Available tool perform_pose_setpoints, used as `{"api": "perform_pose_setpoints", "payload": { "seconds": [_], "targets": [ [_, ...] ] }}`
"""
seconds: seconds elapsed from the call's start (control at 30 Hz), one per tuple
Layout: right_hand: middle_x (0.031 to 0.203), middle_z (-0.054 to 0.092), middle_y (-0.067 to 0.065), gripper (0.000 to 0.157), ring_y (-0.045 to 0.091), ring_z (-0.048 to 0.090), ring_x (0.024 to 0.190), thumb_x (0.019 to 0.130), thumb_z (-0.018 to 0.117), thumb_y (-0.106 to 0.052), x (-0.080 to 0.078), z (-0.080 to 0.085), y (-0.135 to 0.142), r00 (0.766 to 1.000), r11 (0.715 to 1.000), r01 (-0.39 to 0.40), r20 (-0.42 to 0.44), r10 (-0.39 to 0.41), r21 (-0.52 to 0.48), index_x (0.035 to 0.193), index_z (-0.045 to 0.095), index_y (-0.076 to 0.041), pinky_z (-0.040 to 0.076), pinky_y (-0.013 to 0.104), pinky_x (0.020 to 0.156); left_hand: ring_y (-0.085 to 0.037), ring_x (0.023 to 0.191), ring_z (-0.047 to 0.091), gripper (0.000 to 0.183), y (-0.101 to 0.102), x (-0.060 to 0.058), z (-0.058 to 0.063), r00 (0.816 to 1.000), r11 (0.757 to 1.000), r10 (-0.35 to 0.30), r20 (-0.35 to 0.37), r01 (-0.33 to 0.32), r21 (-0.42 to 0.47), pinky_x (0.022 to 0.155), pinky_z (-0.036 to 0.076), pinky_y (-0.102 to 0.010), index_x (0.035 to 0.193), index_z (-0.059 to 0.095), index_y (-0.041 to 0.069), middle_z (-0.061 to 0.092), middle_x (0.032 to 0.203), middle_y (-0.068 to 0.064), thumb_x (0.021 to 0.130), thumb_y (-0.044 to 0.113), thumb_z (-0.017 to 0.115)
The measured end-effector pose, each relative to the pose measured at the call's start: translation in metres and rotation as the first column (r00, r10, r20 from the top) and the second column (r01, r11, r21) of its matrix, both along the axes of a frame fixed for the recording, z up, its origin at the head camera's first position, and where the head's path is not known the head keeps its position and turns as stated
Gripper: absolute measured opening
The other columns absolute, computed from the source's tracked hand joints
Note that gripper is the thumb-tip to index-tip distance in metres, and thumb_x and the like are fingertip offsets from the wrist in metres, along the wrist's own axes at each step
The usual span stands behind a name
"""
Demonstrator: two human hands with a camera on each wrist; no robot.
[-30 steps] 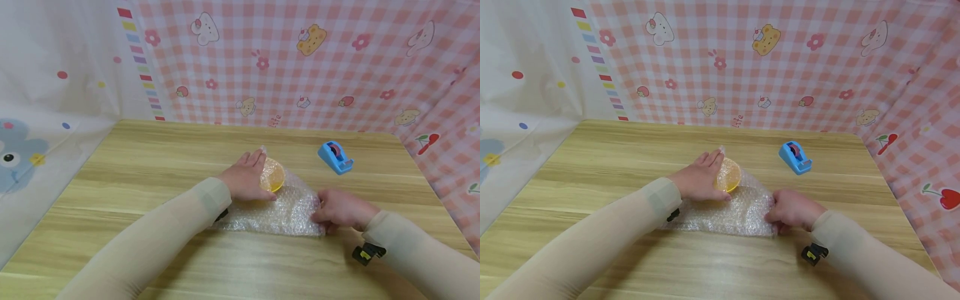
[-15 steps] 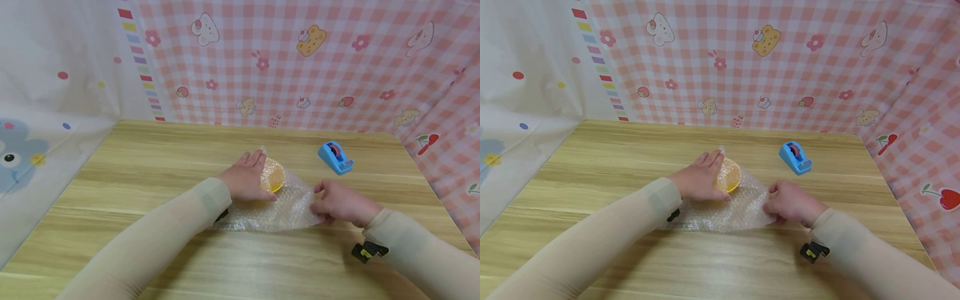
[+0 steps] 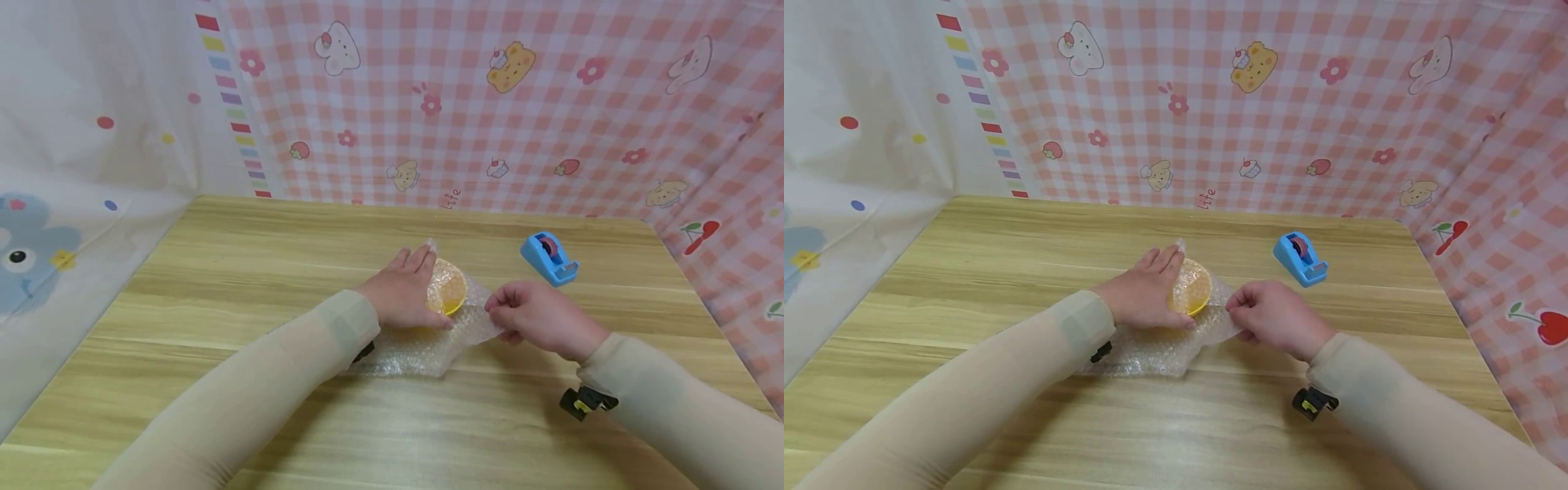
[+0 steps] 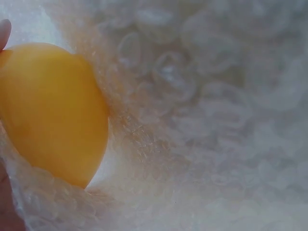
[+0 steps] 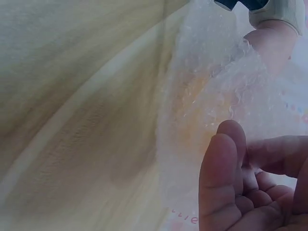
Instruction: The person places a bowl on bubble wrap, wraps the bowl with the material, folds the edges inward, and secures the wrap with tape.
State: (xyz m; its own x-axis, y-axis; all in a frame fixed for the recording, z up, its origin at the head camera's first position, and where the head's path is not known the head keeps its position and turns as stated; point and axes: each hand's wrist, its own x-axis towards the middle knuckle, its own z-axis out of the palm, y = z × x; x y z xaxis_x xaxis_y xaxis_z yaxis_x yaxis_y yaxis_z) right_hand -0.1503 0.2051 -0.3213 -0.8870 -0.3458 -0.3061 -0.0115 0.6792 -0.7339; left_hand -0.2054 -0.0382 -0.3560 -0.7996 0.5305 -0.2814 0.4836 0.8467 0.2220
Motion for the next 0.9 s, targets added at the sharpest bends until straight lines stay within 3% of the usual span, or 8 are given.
{"api": "perform_pose_setpoints", "payload": {
  "seconds": [0.2, 0.43, 0.67, 0.77, 0.9],
  "targets": [
    [0.100, 0.075, 0.015, 0.029, 0.019, 0.073, 0.082, 0.108, 0.053, -0.016, -0.006, 0.006, -0.007, 1.000, 1.000, 0.003, -0.013, -0.003, -0.008, 0.119, 0.071, 0.004, 0.065, 0.037, 0.075, -0.039, 0.165, -0.004, 0.133, 0.000, 0.000, 0.001, 1.000, 1.000, 0.004, 0.010, -0.004, 0.006, 0.134, 0.003, -0.043, 0.168, -0.006, 0.005, -0.015, 0.177, -0.012, 0.085, 0.084, 0.060],
    [0.116, 0.075, 0.018, 0.030, 0.018, 0.073, 0.089, 0.108, 0.046, -0.010, -0.013, 0.009, -0.012, 1.000, 1.000, -0.003, -0.022, 0.003, 0.014, 0.124, 0.069, 0.002, 0.064, 0.036, 0.080, -0.041, 0.164, -0.004, 0.134, -0.003, 0.000, 0.006, 0.997, 0.998, 0.014, 0.073, -0.018, 0.063, 0.134, 0.010, -0.045, 0.169, -0.007, 0.006, -0.015, 0.178, -0.010, 0.084, 0.080, 0.066],
    [0.097, 0.076, 0.007, 0.018, 0.016, 0.064, 0.080, 0.104, 0.066, -0.023, -0.021, 0.004, -0.017, 0.980, 0.985, -0.054, -0.180, 0.084, 0.165, 0.112, 0.074, -0.009, 0.055, 0.031, 0.070, -0.041, 0.164, -0.004, 0.135, -0.005, -0.001, 0.008, 0.996, 0.996, -0.001, 0.094, -0.007, 0.088, 0.134, 0.008, -0.046, 0.169, -0.006, 0.005, -0.016, 0.177, -0.009, 0.084, 0.078, 0.070],
    [0.092, 0.074, 0.005, 0.017, 0.016, 0.061, 0.078, 0.105, 0.066, -0.025, -0.026, 0.003, -0.024, 0.966, 0.972, -0.047, -0.238, 0.103, 0.230, 0.108, 0.076, -0.011, 0.052, 0.030, 0.068, -0.041, 0.164, -0.003, 0.136, -0.005, -0.002, 0.008, 0.996, 0.995, 0.004, 0.094, -0.013, 0.094, 0.134, 0.008, -0.046, 0.169, -0.005, 0.006, -0.014, 0.178, -0.009, 0.083, 0.077, 0.072],
    [0.088, 0.071, 0.002, 0.016, 0.017, 0.059, 0.078, 0.104, 0.068, -0.026, -0.031, -0.001, -0.035, 0.928, 0.952, -0.040, -0.342, 0.148, 0.304, 0.103, 0.078, -0.014, 0.051, 0.032, 0.070, -0.042, 0.164, -0.003, 0.136, -0.005, -0.002, 0.008, 0.996, 0.995, -0.006, 0.090, -0.004, 0.102, 0.134, 0.005, -0.046, 0.169, -0.006, 0.005, -0.014, 0.177, -0.010, 0.083, 0.075, 0.073]
  ]
}}
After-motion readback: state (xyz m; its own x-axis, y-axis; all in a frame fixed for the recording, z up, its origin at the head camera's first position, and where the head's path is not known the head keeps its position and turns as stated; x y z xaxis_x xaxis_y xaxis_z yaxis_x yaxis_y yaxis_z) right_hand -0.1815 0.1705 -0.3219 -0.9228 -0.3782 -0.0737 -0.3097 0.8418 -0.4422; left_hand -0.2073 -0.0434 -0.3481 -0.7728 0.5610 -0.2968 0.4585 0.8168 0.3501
